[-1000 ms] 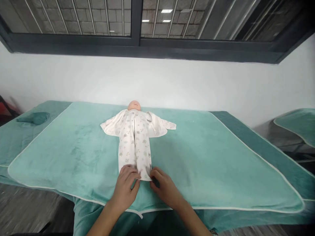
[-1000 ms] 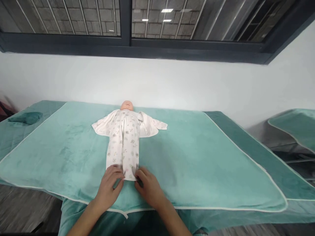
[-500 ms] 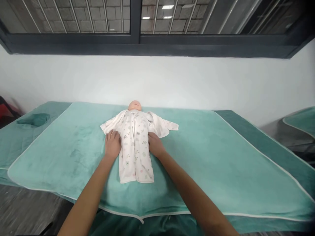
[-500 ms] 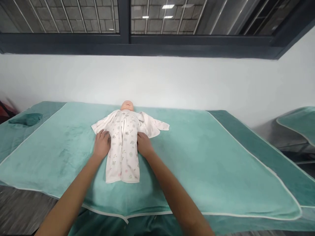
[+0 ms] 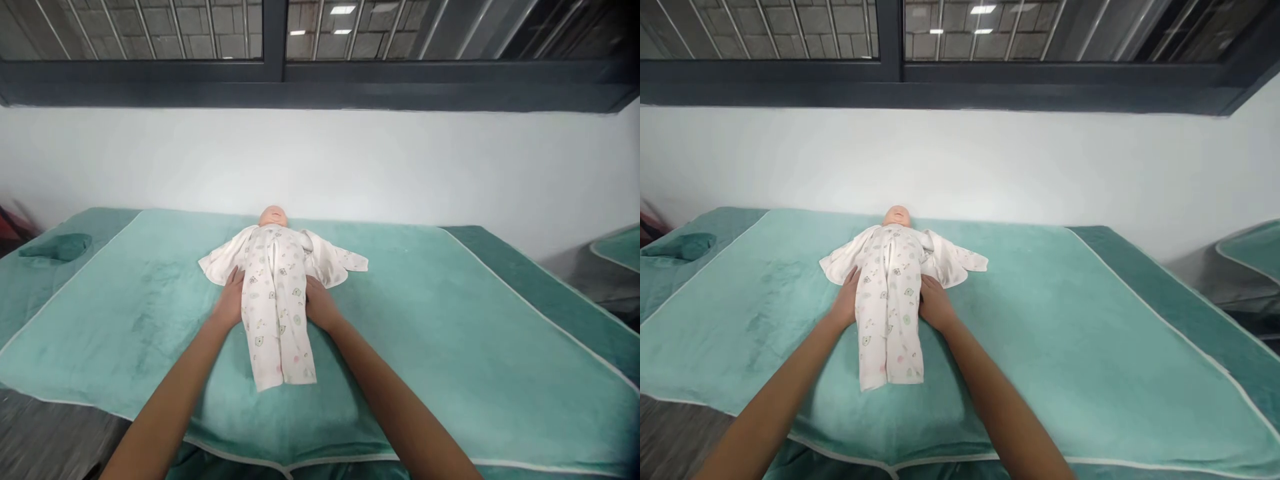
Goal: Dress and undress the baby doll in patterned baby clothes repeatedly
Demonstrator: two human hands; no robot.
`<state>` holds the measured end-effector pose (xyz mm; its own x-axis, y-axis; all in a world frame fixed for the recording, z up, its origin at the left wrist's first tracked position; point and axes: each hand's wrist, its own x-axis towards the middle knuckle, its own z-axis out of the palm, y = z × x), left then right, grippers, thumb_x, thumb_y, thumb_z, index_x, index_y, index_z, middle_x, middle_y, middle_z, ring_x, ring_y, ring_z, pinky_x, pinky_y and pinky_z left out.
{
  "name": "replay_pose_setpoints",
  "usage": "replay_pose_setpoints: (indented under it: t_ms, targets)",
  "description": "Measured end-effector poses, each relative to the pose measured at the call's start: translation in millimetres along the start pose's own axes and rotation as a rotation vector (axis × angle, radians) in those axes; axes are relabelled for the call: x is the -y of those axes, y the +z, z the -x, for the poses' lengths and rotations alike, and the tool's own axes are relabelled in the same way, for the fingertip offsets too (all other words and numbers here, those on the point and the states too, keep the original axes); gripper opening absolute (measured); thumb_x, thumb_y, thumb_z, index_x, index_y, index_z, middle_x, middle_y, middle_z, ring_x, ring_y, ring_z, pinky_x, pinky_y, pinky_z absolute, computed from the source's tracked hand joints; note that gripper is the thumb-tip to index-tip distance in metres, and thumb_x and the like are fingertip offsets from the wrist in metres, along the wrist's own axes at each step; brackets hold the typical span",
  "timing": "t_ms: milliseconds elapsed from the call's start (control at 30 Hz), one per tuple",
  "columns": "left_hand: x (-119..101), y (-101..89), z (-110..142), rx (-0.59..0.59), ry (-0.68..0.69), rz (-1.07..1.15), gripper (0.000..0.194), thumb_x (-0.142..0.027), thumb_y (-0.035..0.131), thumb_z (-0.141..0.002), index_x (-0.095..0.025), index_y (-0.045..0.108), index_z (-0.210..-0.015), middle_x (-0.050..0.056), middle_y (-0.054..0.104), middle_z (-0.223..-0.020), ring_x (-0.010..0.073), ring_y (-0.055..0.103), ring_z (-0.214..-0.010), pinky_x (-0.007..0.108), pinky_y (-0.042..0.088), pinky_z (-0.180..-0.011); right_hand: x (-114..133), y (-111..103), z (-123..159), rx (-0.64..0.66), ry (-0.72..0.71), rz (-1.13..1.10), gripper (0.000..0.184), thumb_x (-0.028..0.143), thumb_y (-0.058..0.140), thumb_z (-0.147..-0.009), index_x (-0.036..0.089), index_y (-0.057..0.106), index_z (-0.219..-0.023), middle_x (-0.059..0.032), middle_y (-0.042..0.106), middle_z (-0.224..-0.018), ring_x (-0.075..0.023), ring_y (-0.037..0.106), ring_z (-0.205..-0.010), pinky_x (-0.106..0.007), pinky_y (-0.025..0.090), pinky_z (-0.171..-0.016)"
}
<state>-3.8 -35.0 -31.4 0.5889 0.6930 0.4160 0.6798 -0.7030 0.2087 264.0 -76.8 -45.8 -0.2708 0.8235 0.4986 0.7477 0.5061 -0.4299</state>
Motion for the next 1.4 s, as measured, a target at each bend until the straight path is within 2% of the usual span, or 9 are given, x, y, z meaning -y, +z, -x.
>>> replay_pose_setpoints:
  t_ms: [167,300,633,800,967,1100,1233,1333,1400]
  targets:
    - [-2,1.5,-9,0.086,0.007,0.066,0.035,-0.029,0.063,-0.086,-0.023,0.070,-0.121,0.011,0.066,-0.133,0.0312,0.045,-0.142,0.051,0.029,-0.125,2,6,-15,0.041,0.054,0.192,0.022,0.014,0.052,-0.093,0.017,0.071,-0.105,-0.0117,0.068,-0.110,-0.0267,0.060,-0.105,-0.040,0.050,-0.091]
    - [-5,-1.5,-8,0.047,0.005,0.141,0.027,-0.032,0.065,-0.084,-0.023,0.072,-0.108,0.011,0.066,-0.130,0.0336,0.047,-0.139,0.053,0.033,-0.121,9,6,-21,0.067,0.055,0.199,0.022,0.012,0.052,-0.092,0.016,0.070,-0.103,-0.0117,0.068,-0.102,-0.0266,0.059,-0.100,-0.040,0.049,-0.089]
    - [-17,-12.6,-4,-0.060,-0.072,0.201,0.022,-0.030,0.061,-0.090,-0.015,0.069,-0.104,0.011,0.069,-0.120,0.0322,0.058,-0.122,0.048,0.044,-0.110,21,-9,6,0.036,0.049,-0.311,0.036,0.016,0.053,-0.087,0.022,0.065,-0.120,-0.0088,0.071,-0.116,-0.0282,0.065,-0.108,-0.042,0.054,-0.092]
    - [-9,-5.3,-3,-0.067,-0.137,0.095,0.015,-0.029,0.059,-0.091,-0.020,0.071,-0.091,0.011,0.071,-0.099,0.0312,0.062,-0.105,0.047,0.048,-0.098,25,-6,9,0.102,0.042,-0.114,0.032,0.014,0.057,-0.084,0.020,0.067,-0.113,-0.0092,0.071,-0.110,-0.0277,0.063,-0.102,-0.040,0.052,-0.088]
    - [-6,-5.9,2,-0.089,-0.136,-0.065,0.025,-0.024,0.048,-0.095,-0.019,0.068,-0.082,0.012,0.068,-0.089,0.0286,0.060,-0.089,0.044,0.047,-0.085,22,-2,5,0.192,0.000,0.137,0.028,0.010,0.059,-0.080,0.014,0.070,-0.105,-0.0142,0.069,-0.109,-0.0291,0.060,-0.104,-0.040,0.049,-0.089]
    - [-6,-9.4,17,-0.129,-0.115,-0.138,0.023,-0.020,0.048,-0.093,-0.020,0.065,-0.078,0.010,0.066,-0.084,0.0281,0.058,-0.086,0.042,0.044,-0.079,21,-12,12,0.182,-0.021,-0.026,0.027,0.004,0.052,-0.081,0.020,0.073,-0.091,-0.0085,0.071,-0.103,-0.0236,0.063,-0.101,-0.033,0.049,-0.089]
    - [-1,-13.5,34,-0.094,-0.070,-0.046,0.022,-0.015,0.050,-0.088,-0.021,0.061,-0.070,0.007,0.065,-0.079,0.0251,0.057,-0.083,0.039,0.043,-0.077,21,-23,24,0.173,0.045,-0.180,0.022,0.012,0.052,-0.087,0.022,0.068,-0.075,-0.0021,0.067,-0.081,-0.0191,0.063,-0.080,-0.029,0.048,-0.073]
    - [11,-17.0,37,-0.219,-0.215,0.090,0.024,-0.010,0.045,-0.086,-0.022,0.061,-0.073,0.005,0.067,-0.085,0.0219,0.060,-0.090,0.036,0.047,-0.085,12,-29,29,0.000,0.182,-0.214,0.018,0.026,0.053,-0.092,0.022,0.069,-0.084,-0.0025,0.068,-0.084,-0.0197,0.063,-0.080,-0.031,0.049,-0.076]
    - [19,-17.6,33,-0.421,-0.477,0.110,0.021,-0.013,0.044,-0.086,-0.021,0.063,-0.084,0.007,0.069,-0.098,0.0226,0.060,-0.102,0.037,0.047,-0.095,1,-33,29,-0.246,0.328,-0.101,0.025,0.038,0.052,-0.094,0.020,0.069,-0.098,-0.0079,0.070,-0.100,-0.0244,0.063,-0.097,-0.037,0.049,-0.090]
